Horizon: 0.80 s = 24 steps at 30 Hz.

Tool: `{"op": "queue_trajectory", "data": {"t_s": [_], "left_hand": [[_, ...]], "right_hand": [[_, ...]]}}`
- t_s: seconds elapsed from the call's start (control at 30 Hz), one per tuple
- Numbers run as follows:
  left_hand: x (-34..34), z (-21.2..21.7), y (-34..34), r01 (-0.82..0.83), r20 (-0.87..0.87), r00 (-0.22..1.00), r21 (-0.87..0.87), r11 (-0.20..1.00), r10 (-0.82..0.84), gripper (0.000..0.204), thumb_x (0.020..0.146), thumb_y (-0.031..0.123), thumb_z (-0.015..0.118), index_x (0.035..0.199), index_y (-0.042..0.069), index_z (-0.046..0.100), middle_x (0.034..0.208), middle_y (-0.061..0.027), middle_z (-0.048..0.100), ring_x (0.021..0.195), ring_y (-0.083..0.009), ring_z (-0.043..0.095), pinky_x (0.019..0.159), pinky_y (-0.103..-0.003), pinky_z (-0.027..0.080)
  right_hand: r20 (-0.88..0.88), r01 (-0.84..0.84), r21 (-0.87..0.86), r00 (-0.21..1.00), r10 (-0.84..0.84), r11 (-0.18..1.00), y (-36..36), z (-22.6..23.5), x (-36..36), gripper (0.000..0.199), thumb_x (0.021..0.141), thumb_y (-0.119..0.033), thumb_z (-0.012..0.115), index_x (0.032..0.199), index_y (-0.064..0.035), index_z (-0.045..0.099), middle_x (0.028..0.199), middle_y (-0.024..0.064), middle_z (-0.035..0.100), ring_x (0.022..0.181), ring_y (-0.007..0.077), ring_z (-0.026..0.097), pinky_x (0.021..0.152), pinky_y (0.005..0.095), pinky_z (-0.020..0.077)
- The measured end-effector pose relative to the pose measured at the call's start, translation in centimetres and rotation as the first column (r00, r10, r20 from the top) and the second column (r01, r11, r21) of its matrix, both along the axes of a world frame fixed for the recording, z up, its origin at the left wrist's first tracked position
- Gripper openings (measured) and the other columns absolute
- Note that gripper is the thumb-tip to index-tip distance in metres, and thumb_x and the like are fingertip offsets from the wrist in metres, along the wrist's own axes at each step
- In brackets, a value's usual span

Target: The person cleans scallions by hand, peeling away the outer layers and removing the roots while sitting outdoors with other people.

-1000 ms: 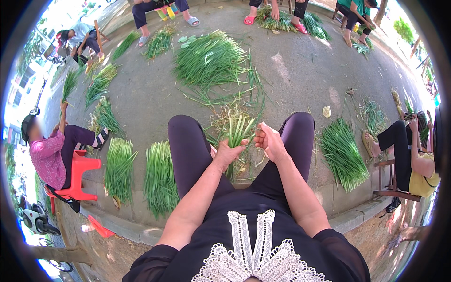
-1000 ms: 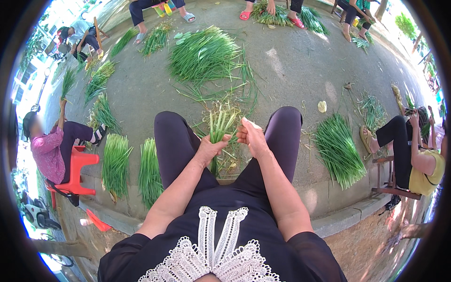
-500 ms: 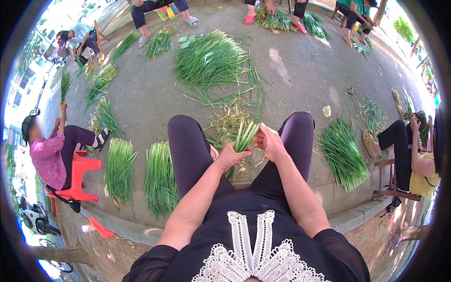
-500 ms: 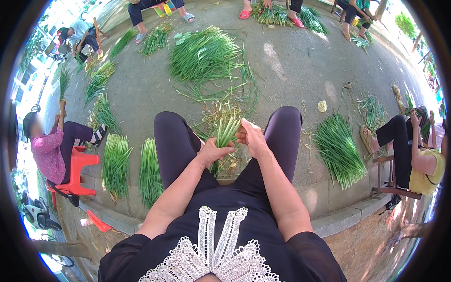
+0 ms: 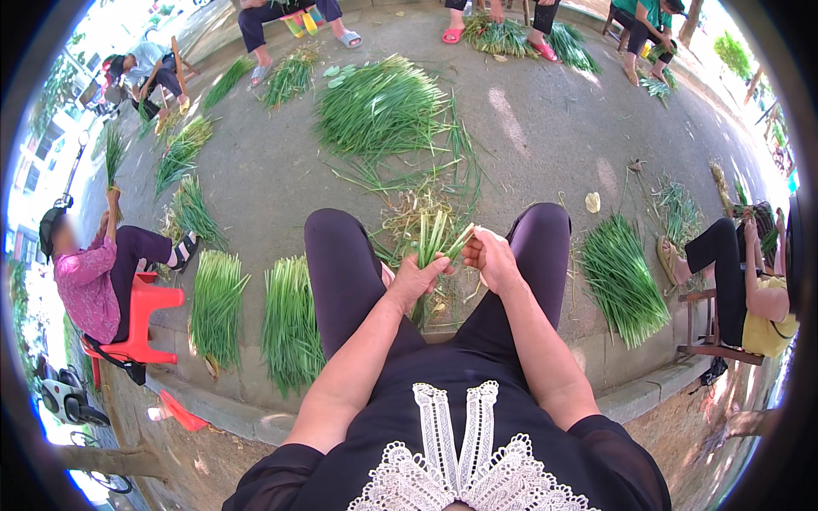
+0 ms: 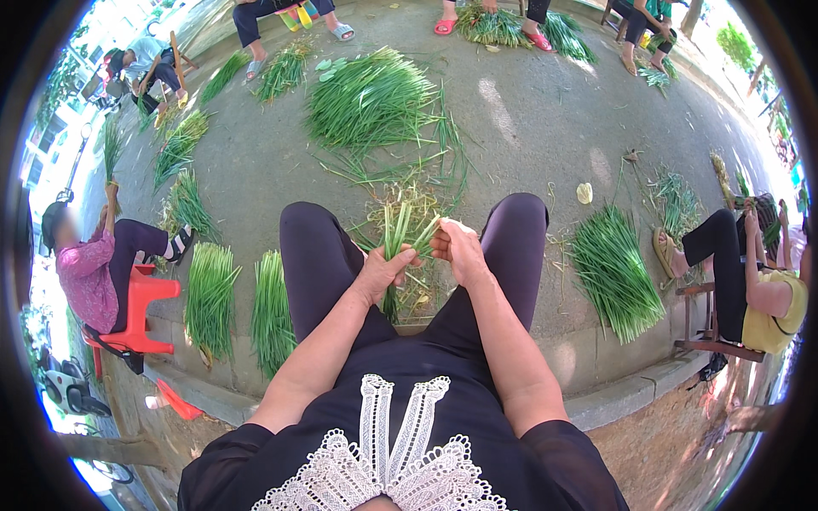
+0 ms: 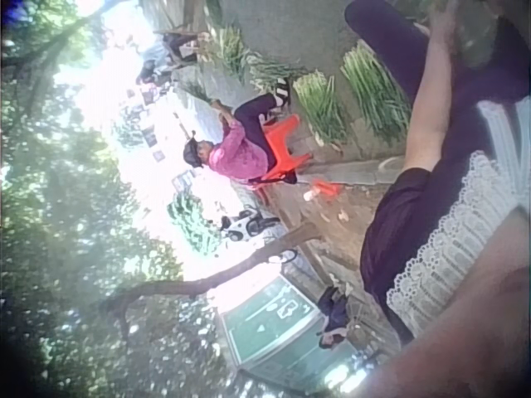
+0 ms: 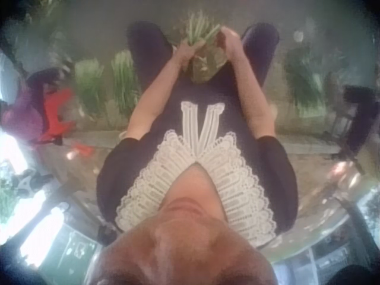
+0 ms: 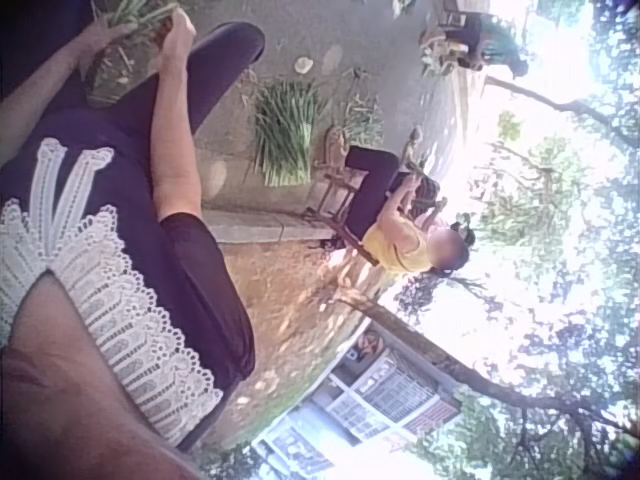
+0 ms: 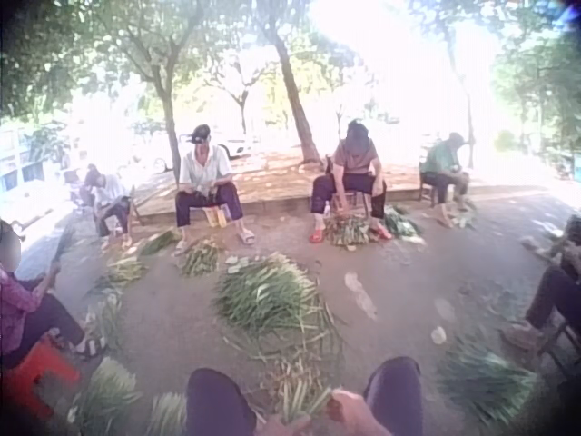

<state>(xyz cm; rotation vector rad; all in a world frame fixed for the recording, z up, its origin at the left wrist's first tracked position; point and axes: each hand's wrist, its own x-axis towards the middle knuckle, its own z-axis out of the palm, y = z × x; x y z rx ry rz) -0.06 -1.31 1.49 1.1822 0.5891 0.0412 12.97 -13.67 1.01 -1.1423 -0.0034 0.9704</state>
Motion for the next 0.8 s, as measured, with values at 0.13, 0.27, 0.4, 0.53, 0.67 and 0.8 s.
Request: {"op": "queue_trajectory", "data": {"t_s": [0.13,0.27,0.4,0.53,0.67,0.8], "left_hand": [[-0.1,0.0,0.1,-0.038,-0.028,0.999,-0.029,0.999,0.037,0.024,0.082,0.023,0.062,0.094,0.003,0.059,0.074,-0.0061,0.061,0.044,-0.0045,0.042,0.040,-0.018,0.034],[-0.1,-0.2,0.3,-0.072,-0.030,0.997,-0.049,0.996,0.071,0.022,0.082,0.022,0.062,0.093,0.003,0.059,0.071,-0.0046,0.059,0.045,-0.0048,0.044,0.040,-0.017,0.035],[0.0,-0.9,0.3,-0.094,0.006,0.996,-0.054,0.994,0.095,0.021,0.083,0.021,0.061,0.092,0.003,0.059,0.072,-0.0044,0.058,0.045,-0.0049,0.044,0.039,-0.016,0.035],[-0.1,-0.5,0.5,-0.102,0.001,0.995,-0.079,0.992,0.102,0.020,0.084,0.021,0.059,0.092,0.003,0.059,0.073,-0.0052,0.060,0.045,-0.0049,0.043,0.040,-0.017,0.035],[0.0,-0.2,0.5,-0.200,0.023,0.979,-0.072,0.977,0.202,0.018,0.085,0.021,0.057,0.093,0.005,0.059,0.079,-0.0069,0.063,0.044,-0.0047,0.042,0.041,-0.018,0.035],[0.1,-0.5,0.7,-0.245,0.046,0.967,-0.099,0.964,0.251,0.017,0.086,0.020,0.055,0.094,0.006,0.058,0.083,-0.0071,0.063,0.045,-0.0048,0.043,0.041,-0.019,0.036]], "right_hand": [[-0.005,0.017,-0.013,1.000,-0.018,1.000,0.1,0.4,-0.2,0.023,0.086,-0.027,0.050,0.093,-0.0058,0.055,0.079,0.0017,0.056,0.068,0.0116,0.053,0.060,0.0260,0.0450],[0.038,0.044,-0.076,0.998,-0.041,0.996,0.2,0.7,-0.3,0.019,0.088,-0.025,0.049,0.089,-0.0065,0.054,0.076,0.0013,0.056,0.065,0.0115,0.054,0.057,0.0256,0.0441],[0.032,0.138,-0.059,0.990,-0.136,0.989,0.1,0.1,0.1,0.018,0.088,-0.024,0.051,0.086,-0.0066,0.053,0.073,0.0012,0.055,0.059,0.0115,0.053,0.052,0.0244,0.0435],[0.025,0.241,-0.074,0.970,-0.240,0.968,0.0,-0.1,0.5,0.019,0.086,-0.024,0.053,0.089,-0.0053,0.056,0.071,0.0004,0.055,0.057,0.0083,0.051,0.048,0.0228,0.0429],[0.324,0.061,-0.193,0.946,0.005,0.979,0.4,0.4,-0.6,0.031,0.085,-0.026,0.054,0.102,0.0004,0.056,0.069,0.0002,0.053,0.057,0.0067,0.049,0.049,0.0225,0.0424],[0.355,-0.219,-0.269,0.883,0.308,0.938,0.4,0.9,-1.5,0.043,0.086,-0.028,0.054,0.115,0.0022,0.051,0.071,0.0004,0.053,0.060,0.0076,0.049,0.051,0.0235,0.0433]]}}
